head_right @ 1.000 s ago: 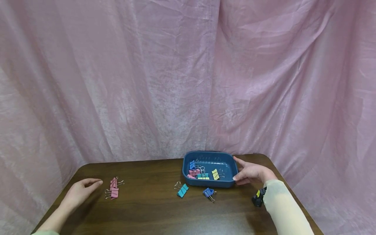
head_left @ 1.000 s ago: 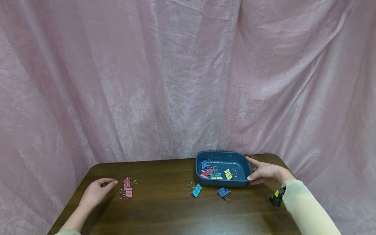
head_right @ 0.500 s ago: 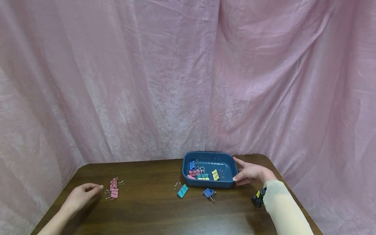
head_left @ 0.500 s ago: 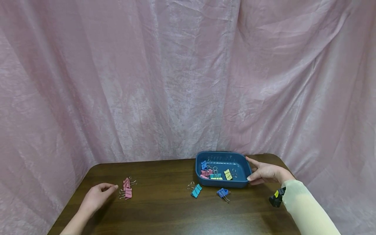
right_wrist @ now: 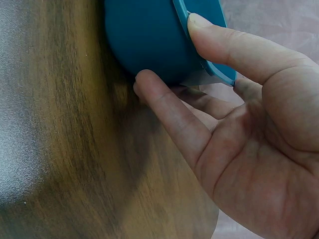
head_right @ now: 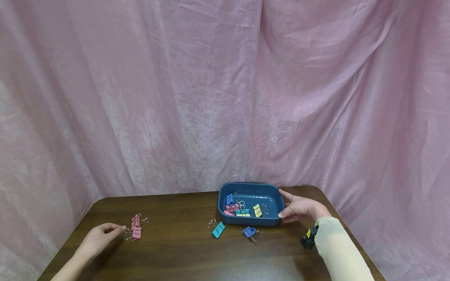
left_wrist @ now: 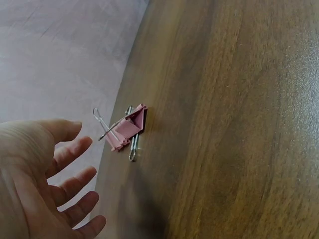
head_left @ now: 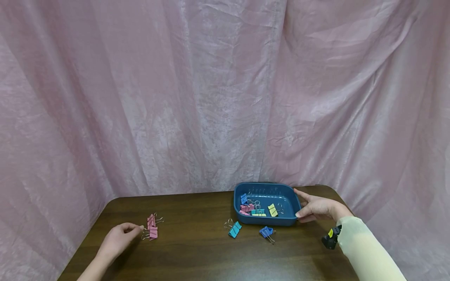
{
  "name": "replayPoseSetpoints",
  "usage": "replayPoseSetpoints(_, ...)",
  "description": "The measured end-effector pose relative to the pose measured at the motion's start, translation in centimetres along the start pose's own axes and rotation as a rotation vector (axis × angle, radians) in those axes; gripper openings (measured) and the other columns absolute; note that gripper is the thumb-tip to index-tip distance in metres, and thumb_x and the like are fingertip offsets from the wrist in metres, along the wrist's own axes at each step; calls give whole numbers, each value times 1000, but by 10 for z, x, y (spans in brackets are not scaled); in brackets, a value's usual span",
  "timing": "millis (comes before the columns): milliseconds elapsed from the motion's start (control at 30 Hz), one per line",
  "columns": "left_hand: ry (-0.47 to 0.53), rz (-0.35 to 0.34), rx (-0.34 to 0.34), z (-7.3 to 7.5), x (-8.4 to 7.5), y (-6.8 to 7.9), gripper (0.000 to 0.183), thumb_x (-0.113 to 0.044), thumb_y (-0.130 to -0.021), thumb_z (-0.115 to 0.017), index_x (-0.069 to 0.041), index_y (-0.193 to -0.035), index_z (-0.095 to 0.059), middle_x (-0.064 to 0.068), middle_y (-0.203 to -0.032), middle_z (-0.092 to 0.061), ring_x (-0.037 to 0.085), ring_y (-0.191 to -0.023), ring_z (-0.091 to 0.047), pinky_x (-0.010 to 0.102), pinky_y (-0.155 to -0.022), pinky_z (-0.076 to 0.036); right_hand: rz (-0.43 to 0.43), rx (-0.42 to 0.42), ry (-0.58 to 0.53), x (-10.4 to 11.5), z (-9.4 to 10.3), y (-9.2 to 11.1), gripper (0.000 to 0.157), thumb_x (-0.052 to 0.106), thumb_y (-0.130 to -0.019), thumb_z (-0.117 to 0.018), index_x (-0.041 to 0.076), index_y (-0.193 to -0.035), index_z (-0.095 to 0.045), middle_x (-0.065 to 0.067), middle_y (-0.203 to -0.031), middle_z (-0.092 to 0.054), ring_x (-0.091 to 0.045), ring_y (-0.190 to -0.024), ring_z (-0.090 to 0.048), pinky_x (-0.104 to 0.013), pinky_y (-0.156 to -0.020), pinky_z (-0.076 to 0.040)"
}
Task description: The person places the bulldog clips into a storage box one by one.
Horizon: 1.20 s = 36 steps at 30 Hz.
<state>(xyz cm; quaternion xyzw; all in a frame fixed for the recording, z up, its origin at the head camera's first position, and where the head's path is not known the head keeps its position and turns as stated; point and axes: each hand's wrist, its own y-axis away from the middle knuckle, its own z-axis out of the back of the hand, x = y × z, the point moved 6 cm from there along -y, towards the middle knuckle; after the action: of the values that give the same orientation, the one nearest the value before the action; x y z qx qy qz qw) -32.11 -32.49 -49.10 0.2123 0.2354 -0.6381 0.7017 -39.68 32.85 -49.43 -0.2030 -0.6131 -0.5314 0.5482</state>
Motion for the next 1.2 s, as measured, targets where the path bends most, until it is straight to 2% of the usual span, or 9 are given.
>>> replayPoseSetpoints(167,-3,-12,-11,-3,0,0,32,-39,-98,-66,-9,-105,-76,14,-113,-73,29,-101,-65,44,-80,-50,-1,3,-3,-1,1,0,120,-3,-84,-80,19,-165,7,-42,-159,-11,-38,-123,-60,-54,-97,-52)
replayPoseSetpoints(333,10,-2,-8,-7,2,-1,32,-39,-98,-67,-9,-104,-76,12,-111,-73,27,-100,-65,44,-80,-49,-2,-5,-7,-1,1,0,120,-4,-84,-79,20,-165,5,-41,-159,-13,-39,-123,-60,-54,-97,-52)
replayPoseSetpoints(567,11,7,-10,-10,1,-3,29,-37,-97,-68,-9,-100,-74,10,-107,-73,21,-90,-62,40,-75,-48,-4,-12,-2,-2,1,-1,118,-6,-85,-78,19,-165,5,-41,-159,-13,-42,-126,-58,-54,-97,-52)
replayPoseSetpoints(700,0,1,-33,-8,1,-2,28,-36,-96,-69,-8,-102,-73,13,-108,-72,26,-95,-64,43,-78,-49,-7,-9,-3,-2,1,0,117,-6,-85,-77,20,-165,5,-42,-159,-11,-43,-127,-56,-54,-97,-52)
replayPoseSetpoints(933,-17,-6,-35,-8,6,-3,42,-41,-97,-68,-2,-114,-70,26,-121,-66,49,-114,-59,60,-89,-48,-3,10,-1,-2,0,0,117,-5,-86,-77,19,-165,7,-43,-159,-8,-43,-127,-57,-55,-98,-50)
replayPoseSetpoints(1033,-26,-2,-26,-10,10,-5,44,-42,-97,-68,-3,-115,-71,27,-123,-66,51,-116,-58,61,-90,-47,-1,23,-2,-2,-1,0,118,-5,-86,-77,18,-165,8,-43,-159,-5,-43,-128,-56,-56,-99,-50)
replayPoseSetpoints(1200,-31,-2,-13,-13,14,-8,41,-43,-97,-68,-5,-113,-73,23,-120,-68,49,-115,-59,61,-88,-48,-2,6,-4,-1,1,0,120,-4,-84,-80,19,-165,6,-41,-159,-10,-43,-127,-57,-55,-98,-51)
